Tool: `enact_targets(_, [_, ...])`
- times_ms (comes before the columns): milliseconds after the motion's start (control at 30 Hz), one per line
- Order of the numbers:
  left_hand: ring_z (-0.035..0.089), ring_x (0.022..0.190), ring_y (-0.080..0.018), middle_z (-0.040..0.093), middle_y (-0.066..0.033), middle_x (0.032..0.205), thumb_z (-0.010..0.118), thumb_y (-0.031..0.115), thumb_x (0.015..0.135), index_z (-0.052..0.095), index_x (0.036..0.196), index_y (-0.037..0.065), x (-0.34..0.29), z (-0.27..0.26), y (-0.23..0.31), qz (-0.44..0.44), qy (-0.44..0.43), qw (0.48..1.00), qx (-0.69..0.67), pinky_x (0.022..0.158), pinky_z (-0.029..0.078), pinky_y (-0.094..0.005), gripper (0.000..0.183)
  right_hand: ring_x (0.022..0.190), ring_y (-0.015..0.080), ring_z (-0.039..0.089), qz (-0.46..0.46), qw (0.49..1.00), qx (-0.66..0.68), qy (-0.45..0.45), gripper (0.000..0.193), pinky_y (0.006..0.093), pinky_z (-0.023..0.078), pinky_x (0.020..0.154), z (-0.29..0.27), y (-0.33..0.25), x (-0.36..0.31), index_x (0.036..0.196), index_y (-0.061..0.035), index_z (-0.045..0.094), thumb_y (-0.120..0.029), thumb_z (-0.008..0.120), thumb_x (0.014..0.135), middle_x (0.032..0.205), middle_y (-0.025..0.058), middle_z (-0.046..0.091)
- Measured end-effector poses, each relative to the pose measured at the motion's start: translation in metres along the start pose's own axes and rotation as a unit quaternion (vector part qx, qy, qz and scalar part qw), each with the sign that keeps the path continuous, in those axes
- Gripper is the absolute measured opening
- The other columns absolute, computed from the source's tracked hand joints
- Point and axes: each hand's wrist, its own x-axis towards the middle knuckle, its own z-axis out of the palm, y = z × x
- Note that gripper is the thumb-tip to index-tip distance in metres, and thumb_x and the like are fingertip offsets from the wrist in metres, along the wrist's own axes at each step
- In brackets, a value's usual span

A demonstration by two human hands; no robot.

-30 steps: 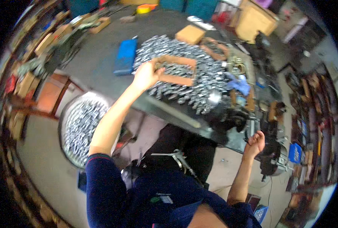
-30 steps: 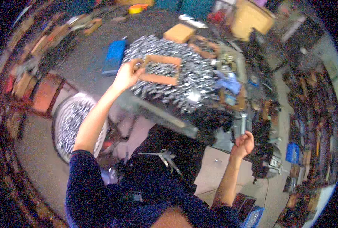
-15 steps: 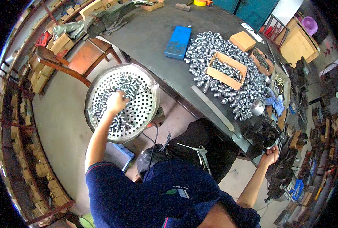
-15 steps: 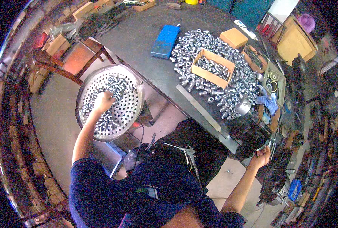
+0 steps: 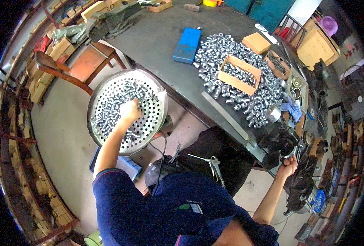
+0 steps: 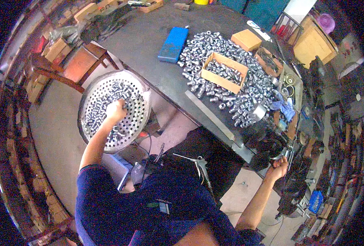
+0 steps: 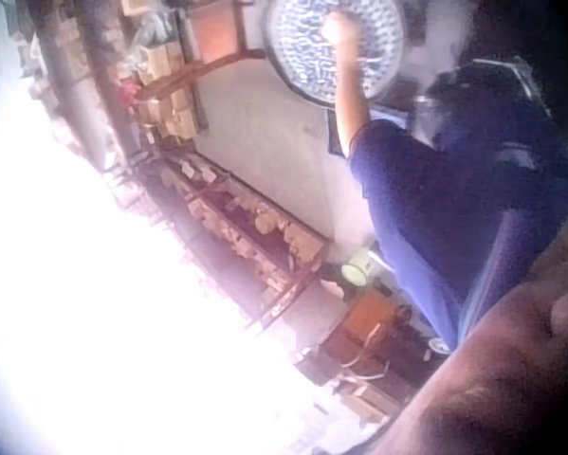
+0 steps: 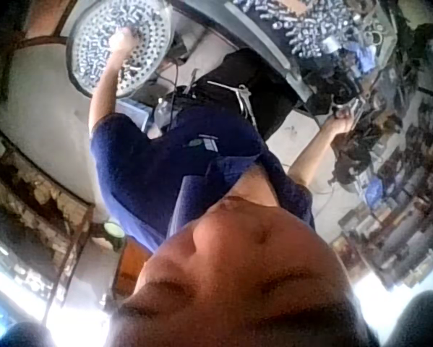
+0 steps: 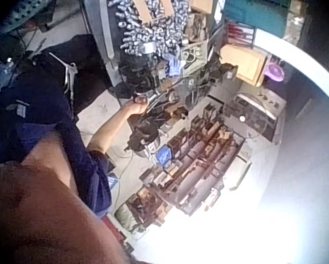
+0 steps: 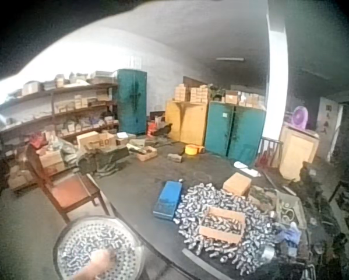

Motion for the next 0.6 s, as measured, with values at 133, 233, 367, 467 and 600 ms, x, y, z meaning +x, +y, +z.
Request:
enact_targets(133, [0.059,0.067,-0.0310,0.059,-0.0160,0.069,0.060,0.021,0.060,0.059,0.072,0.006,-0.003,-0.001,-0.002,0.013,-0.039,0.998,0.037,0.062,0.047,-0.0395,0.019,0.049,0.0044,0.036,0.003,0.999,-0.012,-0.030,0.017,0.0173,0.029,0.042,0.000,-0.002,-0.003,0.090,0.0013,0.052,-0.012,0.046,0.082,0.066,-0.0023,0.046])
enact_targets(233, [0.058,0.067,-0.0311,0.059,-0.0159,0.068,0.059,0.020,0.059,0.059,0.071,0.006,-0.003,0.003,-0.001,0.000,-0.033,0.999,0.019,0.062,0.047,-0.0401,0.019,0.049,0.0048,0.035,-0.038,0.999,-0.006,-0.020,0.021,0.0174,0.031,0.041,-0.020,0.013,0.009,0.094,0.0029,0.052,-0.013,0.045,0.082,0.066,-0.0014,0.046])
enact_targets(367, [0.057,0.065,-0.0319,0.057,-0.0160,0.065,0.059,0.015,0.059,0.053,0.066,0.006,-0.002,-0.005,0.010,0.022,0.007,0.998,-0.056,0.059,0.046,-0.0406,0.013,0.048,0.0042,0.034,-0.006,1.000,0.003,0.012,0.017,0.0174,0.027,0.039,-0.006,0.006,-0.001,0.088,0.0004,0.052,-0.013,0.044,0.083,0.063,-0.0025,0.045])
enact_targets(467, [0.059,0.057,-0.0209,0.058,-0.0123,0.061,0.055,0.005,0.069,0.054,0.080,-0.003,0.010,-0.052,0.060,-0.030,-0.150,0.870,-0.468,0.053,0.047,-0.0282,0.014,0.048,0.0035,0.033,0.006,1.000,0.015,0.008,0.014,0.0168,0.026,0.041,0.001,0.002,-0.004,0.085,-0.0019,0.052,-0.014,0.045,0.083,0.060,-0.0043,0.044])
enact_targets(600, [0.060,0.075,-0.0190,0.060,-0.0143,0.085,0.056,0.002,0.075,0.052,0.094,-0.009,0.031,-0.085,0.149,0.142,-0.189,0.722,-0.651,0.069,0.046,-0.0266,0.022,0.047,0.0040,0.033,-0.008,1.000,0.019,-0.002,0.014,0.0180,0.025,0.040,0.002,0.001,-0.006,0.085,-0.0012,0.052,-0.014,0.047,0.082,0.060,-0.0037,0.042])
